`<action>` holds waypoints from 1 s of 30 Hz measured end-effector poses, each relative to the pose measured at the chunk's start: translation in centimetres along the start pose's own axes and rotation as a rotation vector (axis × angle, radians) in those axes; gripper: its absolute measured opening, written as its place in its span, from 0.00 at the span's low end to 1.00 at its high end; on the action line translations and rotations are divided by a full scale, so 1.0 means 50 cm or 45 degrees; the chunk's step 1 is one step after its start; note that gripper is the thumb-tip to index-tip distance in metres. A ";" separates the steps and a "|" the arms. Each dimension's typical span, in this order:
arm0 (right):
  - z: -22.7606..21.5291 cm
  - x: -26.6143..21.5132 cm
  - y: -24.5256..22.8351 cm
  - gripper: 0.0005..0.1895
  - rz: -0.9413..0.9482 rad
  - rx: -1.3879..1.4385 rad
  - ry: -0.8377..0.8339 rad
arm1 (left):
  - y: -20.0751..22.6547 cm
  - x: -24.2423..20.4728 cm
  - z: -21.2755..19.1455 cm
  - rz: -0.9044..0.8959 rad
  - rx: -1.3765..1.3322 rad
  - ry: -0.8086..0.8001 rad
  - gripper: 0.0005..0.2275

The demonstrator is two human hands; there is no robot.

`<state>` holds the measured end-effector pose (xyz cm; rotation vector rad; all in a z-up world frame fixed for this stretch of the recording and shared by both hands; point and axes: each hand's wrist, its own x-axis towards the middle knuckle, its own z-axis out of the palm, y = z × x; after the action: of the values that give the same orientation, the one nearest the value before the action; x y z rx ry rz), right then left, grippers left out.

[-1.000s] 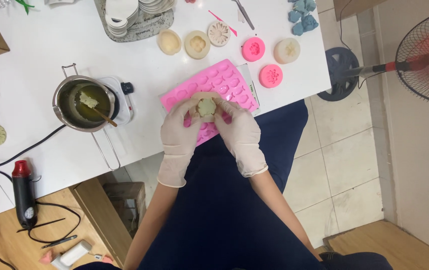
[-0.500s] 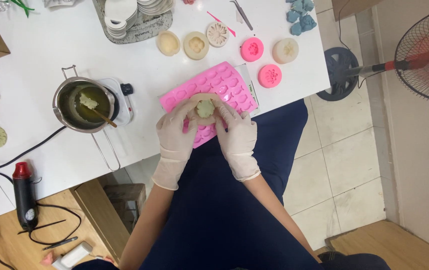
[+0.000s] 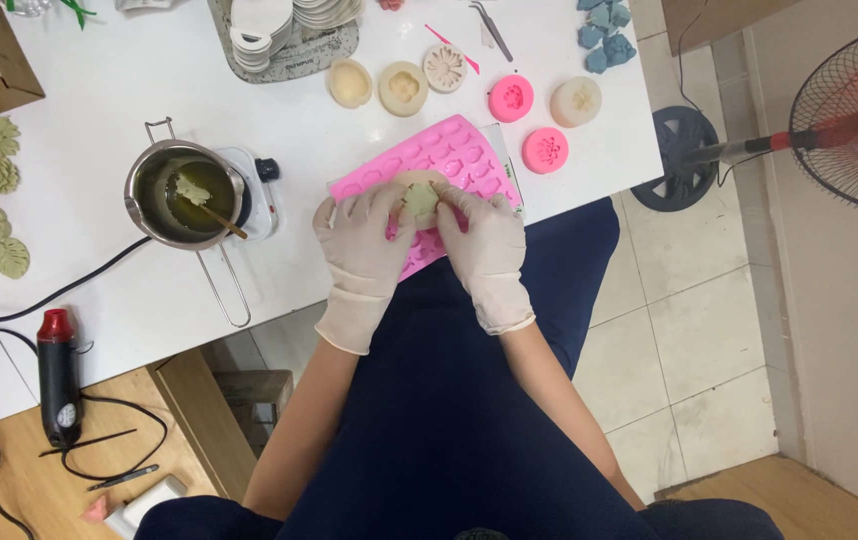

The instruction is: Extracting decorative wax flowers and succulents from silicone molds and cleaning excess wax from them.

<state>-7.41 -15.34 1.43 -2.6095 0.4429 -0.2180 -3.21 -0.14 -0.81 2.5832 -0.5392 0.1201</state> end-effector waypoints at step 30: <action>0.004 -0.011 0.016 0.27 0.669 1.357 -0.301 | -0.010 0.072 -0.039 0.019 -0.762 -0.173 0.07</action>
<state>-8.10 -15.72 0.83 -1.4015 0.6692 0.0418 0.31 -0.05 1.34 2.0105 -0.5440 -0.1881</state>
